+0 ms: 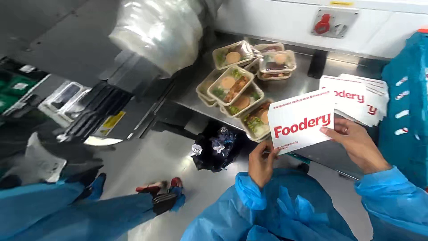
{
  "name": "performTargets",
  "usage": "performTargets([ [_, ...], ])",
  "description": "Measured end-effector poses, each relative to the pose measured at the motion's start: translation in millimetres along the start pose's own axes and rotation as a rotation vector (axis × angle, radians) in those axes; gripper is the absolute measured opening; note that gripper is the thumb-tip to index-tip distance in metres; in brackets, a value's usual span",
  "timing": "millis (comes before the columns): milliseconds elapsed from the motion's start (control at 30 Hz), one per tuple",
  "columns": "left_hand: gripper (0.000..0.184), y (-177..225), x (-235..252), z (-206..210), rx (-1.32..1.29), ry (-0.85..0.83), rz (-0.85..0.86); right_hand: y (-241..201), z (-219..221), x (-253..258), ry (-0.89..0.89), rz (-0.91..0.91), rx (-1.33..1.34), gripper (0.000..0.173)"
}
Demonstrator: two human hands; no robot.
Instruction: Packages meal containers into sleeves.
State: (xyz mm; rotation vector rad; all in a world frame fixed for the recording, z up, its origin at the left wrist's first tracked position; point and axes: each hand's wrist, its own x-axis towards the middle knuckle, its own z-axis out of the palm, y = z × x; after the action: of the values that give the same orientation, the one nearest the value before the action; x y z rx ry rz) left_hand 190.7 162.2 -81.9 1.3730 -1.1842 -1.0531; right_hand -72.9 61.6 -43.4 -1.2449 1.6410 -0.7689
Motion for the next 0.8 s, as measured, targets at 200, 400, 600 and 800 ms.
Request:
performTargets([
  [200, 0.036, -3.3, -3.3, -52.9, -0.048, 0.173, -0.089, -19.6, 68.6, 6.6, -0.063, -0.144, -0.263, 0.041],
  [400, 0.022, 5.2, 5.9, -95.2, -0.058, -0.104, -0.119, -38.0, 75.0, 9.1, -0.193, -0.168, -0.350, 0.045],
  [600, 0.039, 5.8, 13.8, -82.2, 0.040, -0.449, -0.071, -91.9, 26.5, -3.3, -0.424, -0.242, -0.012, 0.028],
  [800, 0.039, 17.3, 15.9, -68.1, 0.086, -0.522, -0.015, -48.7, 9.0, -39.0, -0.488, 0.024, 0.336, 0.041],
])
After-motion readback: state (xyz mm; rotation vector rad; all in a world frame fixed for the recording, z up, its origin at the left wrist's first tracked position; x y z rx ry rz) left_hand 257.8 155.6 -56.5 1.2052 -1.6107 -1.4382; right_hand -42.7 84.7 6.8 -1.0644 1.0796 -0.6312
